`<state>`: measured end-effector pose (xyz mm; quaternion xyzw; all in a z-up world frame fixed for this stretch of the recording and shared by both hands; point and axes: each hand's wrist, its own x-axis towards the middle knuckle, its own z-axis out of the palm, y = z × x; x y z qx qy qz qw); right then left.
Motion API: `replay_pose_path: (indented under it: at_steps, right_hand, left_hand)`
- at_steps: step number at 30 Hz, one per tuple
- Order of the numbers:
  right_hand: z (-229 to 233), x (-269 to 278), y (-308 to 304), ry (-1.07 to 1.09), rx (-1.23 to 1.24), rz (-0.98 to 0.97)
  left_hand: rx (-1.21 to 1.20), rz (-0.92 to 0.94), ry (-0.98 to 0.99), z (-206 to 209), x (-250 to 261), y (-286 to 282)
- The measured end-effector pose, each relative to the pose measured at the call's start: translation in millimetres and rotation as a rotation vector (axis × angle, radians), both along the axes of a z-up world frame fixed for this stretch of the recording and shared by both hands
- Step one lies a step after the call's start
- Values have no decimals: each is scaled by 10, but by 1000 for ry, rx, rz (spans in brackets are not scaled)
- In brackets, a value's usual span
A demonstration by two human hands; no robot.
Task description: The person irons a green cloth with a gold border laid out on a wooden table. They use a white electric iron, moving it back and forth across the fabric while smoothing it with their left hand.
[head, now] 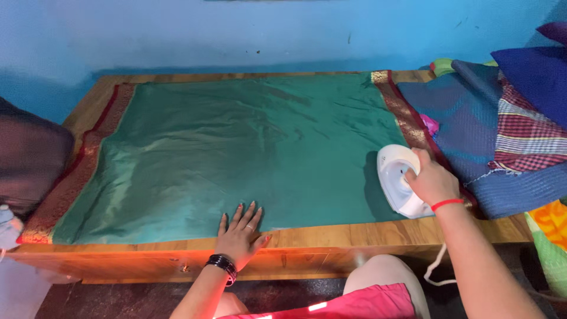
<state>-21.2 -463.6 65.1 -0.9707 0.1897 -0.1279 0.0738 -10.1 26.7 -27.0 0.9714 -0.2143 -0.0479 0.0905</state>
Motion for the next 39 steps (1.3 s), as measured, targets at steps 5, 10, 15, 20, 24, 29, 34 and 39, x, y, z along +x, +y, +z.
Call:
replay_pose_path:
  at_steps: [5,10,15,20,24,29,34,39]
  right_hand:
    - [25,9,359,81,34,-13]
    - [71,68,1031,80,88,93]
    - [126,225,1686,61,81,255]
    - [198,332,2207,44,105,443]
    - [221,480,2499,44,85,551]
    - [165,792,2770,48,72,606]
    - [-33,1359,2965,29,32,587]
    - [-143,1926,3125,7,32,505]
  left_hand:
    - [54,31,45,98,-11,-113]
    - [61,39,52,193,-63,-137]
    - [25,15,24,259,-82,-66]
    - [36,101,6,226,172,467]
    - [-37,268,-159,-20,466,1078]
    - [-54,396,-224,-255,634,1389]
    - [-78,432,-225,-278,649,1362]
    - [-50,433,-177,-202,640,1352]
